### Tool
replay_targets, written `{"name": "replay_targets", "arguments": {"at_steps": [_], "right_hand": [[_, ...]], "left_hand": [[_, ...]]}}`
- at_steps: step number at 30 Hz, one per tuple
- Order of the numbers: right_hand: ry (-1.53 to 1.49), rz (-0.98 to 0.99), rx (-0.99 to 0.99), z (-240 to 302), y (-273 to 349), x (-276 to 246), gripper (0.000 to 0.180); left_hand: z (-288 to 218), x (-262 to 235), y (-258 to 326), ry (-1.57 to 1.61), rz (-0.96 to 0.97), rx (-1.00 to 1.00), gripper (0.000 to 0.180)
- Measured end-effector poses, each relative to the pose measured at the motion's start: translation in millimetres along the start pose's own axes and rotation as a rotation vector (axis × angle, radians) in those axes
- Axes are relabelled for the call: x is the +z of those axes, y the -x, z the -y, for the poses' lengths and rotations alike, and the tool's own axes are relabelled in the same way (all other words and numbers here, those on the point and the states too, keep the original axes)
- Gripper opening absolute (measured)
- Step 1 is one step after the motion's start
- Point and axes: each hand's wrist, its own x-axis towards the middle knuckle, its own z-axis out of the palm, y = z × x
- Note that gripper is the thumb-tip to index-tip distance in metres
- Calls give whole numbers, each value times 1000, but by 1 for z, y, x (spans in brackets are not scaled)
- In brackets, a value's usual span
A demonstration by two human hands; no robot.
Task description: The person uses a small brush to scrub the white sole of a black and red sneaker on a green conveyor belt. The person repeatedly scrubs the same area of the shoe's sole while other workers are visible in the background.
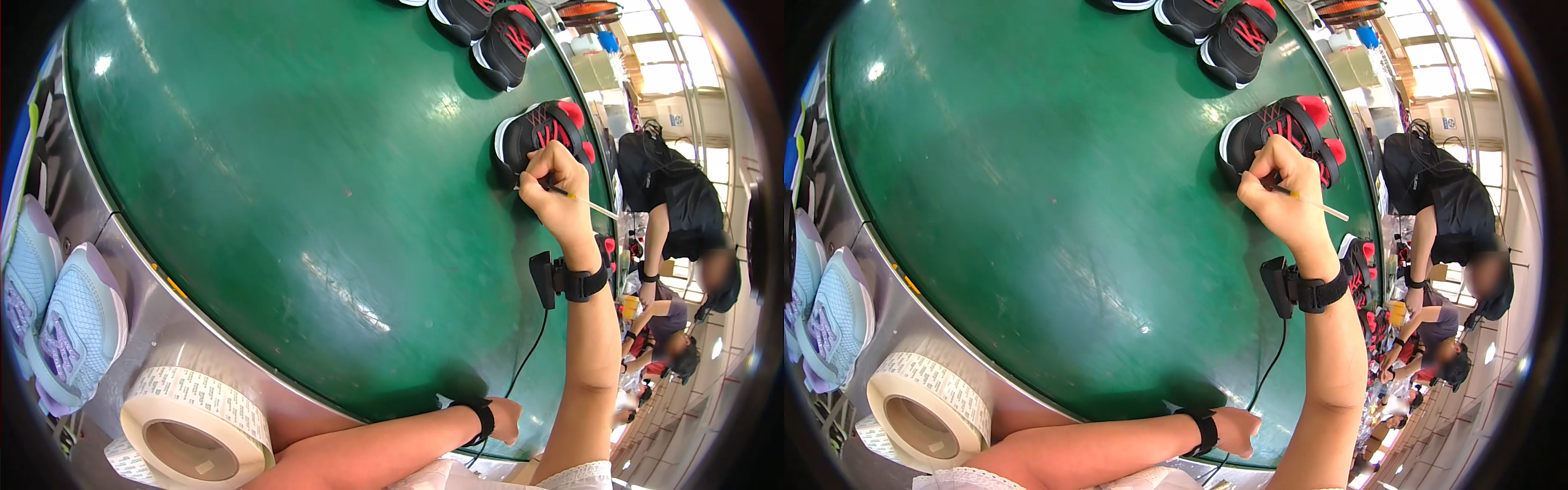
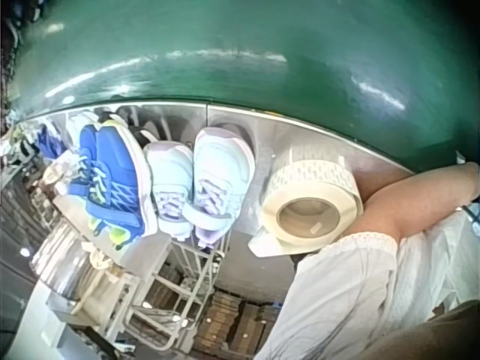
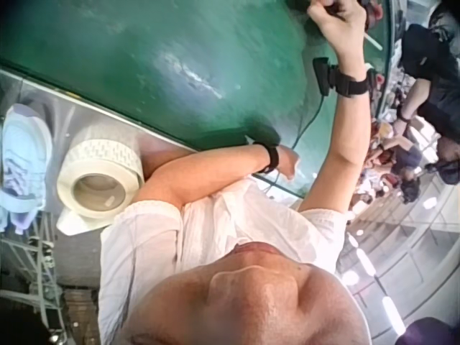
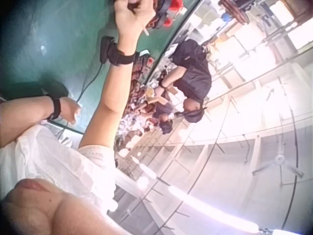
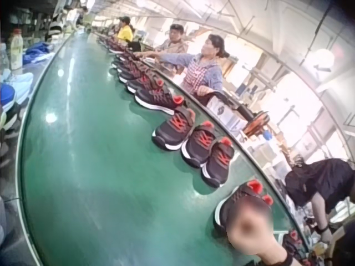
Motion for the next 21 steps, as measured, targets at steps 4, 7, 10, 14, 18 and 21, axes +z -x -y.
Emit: {"name": "replay_targets", "arguments": {"at_steps": [4, 7, 10, 14, 18, 21], "right_hand": [[-32, 22, 27, 0, 4, -3, 18], [-52, 46, 30, 0, 7, -6, 18], [-55, 65, 34, -2, 11, -9, 18], [-40, 73, 18, -4, 16, -11, 18], [-13, 86, 15, -6, 21, -12, 19], [-6, 94, 1, -5, 23, -13, 19]], "left_hand": [[-2, -3, 1, -8, 14, -11, 50], [-1, 0, -1, 6, 9, -21, 50], [-1, 0, -1, 20, 0, -19, 50], [-2, 0, 0, 7, -8, -8, 50], [-1, 0, 1, -4, -15, 1, 49], [0, 2, 0, -3, -22, 5, 50]]}}
